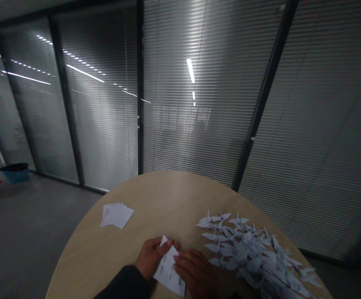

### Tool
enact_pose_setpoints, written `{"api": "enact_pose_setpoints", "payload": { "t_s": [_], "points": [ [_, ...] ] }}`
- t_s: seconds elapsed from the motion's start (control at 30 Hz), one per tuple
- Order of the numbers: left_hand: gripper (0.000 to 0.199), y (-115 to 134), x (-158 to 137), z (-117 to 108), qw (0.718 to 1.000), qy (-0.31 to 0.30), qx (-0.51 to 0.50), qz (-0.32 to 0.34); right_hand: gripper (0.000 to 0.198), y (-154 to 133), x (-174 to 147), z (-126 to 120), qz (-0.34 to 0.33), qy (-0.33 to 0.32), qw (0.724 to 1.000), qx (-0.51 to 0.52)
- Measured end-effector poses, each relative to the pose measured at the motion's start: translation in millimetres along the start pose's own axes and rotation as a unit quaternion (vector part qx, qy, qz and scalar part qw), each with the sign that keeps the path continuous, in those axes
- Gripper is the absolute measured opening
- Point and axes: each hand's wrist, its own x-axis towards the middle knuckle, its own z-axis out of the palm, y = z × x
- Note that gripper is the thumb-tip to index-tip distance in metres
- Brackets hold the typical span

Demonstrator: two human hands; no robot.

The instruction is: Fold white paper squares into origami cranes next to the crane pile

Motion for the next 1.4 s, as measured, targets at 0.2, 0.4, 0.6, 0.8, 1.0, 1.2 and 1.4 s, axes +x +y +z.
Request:
{"api": "enact_pose_setpoints", "payload": {
  "t_s": [0.2,0.4,0.6,0.8,1.0,1.2,1.4],
  "points": [
    [0.048,3,-3,3,1.000,-0.003,-0.009,0.007,0.020,1,-3,1,-0.004,-0.008,1.000,0.008],
    [0.048,4,-3,2,1.000,-0.001,-0.005,0.009,0.023,-1,4,-2,0.001,-0.002,1.000,0.006],
    [0.048,4,-4,2,1.000,0.009,0.012,0.018,0.018,1,1,-5,-0.009,-0.034,0.999,0.018],
    [0.047,1,-2,-1,0.999,0.024,0.019,0.036,0.017,-5,-17,9,0.057,-0.051,0.996,0.046],
    [0.049,5,-6,5,0.995,0.043,0.061,0.067,0.029,-6,-20,8,0.386,-0.093,0.900,0.181],
    [0.052,7,-12,14,0.996,0.018,0.074,0.056,0.058,-6,-19,13,0.601,-0.191,0.682,0.369],
    [0.052,-1,-10,13,0.995,0.010,0.089,0.045,0.055,-9,-26,21,0.622,-0.205,0.654,0.378]
  ]
}}
